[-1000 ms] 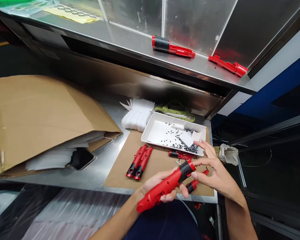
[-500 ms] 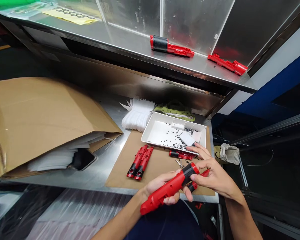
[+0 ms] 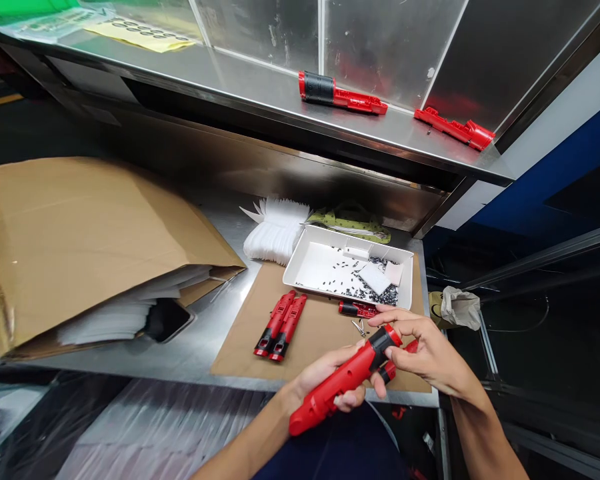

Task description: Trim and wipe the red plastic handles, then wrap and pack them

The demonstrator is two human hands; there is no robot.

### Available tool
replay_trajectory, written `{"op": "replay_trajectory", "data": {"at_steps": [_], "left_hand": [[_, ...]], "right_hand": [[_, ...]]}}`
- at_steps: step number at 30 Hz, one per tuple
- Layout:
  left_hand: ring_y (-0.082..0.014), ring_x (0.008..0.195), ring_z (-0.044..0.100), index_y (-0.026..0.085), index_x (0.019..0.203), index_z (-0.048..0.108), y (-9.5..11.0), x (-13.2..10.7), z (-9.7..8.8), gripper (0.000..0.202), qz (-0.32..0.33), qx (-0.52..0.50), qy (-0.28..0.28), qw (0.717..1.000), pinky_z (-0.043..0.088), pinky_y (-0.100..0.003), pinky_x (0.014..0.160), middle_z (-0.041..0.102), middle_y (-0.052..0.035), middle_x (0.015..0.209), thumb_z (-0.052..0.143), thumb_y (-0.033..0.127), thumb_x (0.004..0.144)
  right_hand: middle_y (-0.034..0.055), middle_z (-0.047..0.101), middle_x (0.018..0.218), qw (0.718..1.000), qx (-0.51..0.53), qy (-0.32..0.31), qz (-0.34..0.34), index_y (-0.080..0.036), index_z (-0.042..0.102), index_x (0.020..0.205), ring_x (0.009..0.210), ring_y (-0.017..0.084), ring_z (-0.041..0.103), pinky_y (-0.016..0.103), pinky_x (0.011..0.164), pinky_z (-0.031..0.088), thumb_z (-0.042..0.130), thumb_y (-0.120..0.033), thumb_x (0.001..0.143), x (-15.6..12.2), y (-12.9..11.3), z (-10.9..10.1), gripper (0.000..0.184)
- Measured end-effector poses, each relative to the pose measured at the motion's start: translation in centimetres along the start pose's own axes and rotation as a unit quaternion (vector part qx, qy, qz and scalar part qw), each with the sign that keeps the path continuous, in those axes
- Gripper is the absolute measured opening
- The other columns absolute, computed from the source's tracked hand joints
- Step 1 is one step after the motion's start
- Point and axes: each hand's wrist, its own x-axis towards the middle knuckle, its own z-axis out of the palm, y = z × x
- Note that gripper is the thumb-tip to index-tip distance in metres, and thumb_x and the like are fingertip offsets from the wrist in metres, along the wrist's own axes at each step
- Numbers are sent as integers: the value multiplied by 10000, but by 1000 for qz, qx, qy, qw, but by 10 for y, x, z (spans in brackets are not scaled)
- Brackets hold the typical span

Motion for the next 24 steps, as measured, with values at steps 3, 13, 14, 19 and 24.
{"op": "replay_trajectory", "data": {"at_steps": [3,13,14,19,24], "left_hand": [[-54,337,284,87,799,687,-2,2,-1,529,33,-28,-15,999,94,-217,367,588,-34,556,431,520,965],[-51,347,305,88,831,690,-6,6,-5,483,27,-49,-21,998,82,-219,364,616,-46,606,496,516,941],[-50,353,302,88,833,691,-6,6,-5,471,29,-52,-20,998,78,-217,367,620,-49,614,509,509,936],[-45,361,256,88,791,710,-4,6,-3,497,48,-45,-18,998,58,-219,355,565,-21,557,516,523,934],[-53,362,189,87,781,722,-5,10,-17,604,51,-25,-14,998,53,-220,352,471,11,480,392,552,981]], "right_hand": [[83,731,1145,1000,8,7,4,-219,767,804,1187,309,595,460,1022,451,631,-282,800,-1,-1,1,149],[56,735,1119,1000,-14,13,22,-210,747,759,981,262,669,339,788,549,597,-222,753,0,1,2,151],[53,735,1119,1000,-19,14,19,-209,748,768,1000,264,666,339,800,546,586,-206,748,0,2,2,163],[55,730,1139,998,-47,18,27,-199,716,754,963,233,675,261,642,519,559,-183,756,2,7,4,158],[64,662,1277,993,-112,29,37,-220,651,800,1090,242,650,313,776,530,559,-213,822,5,10,5,95]]}}
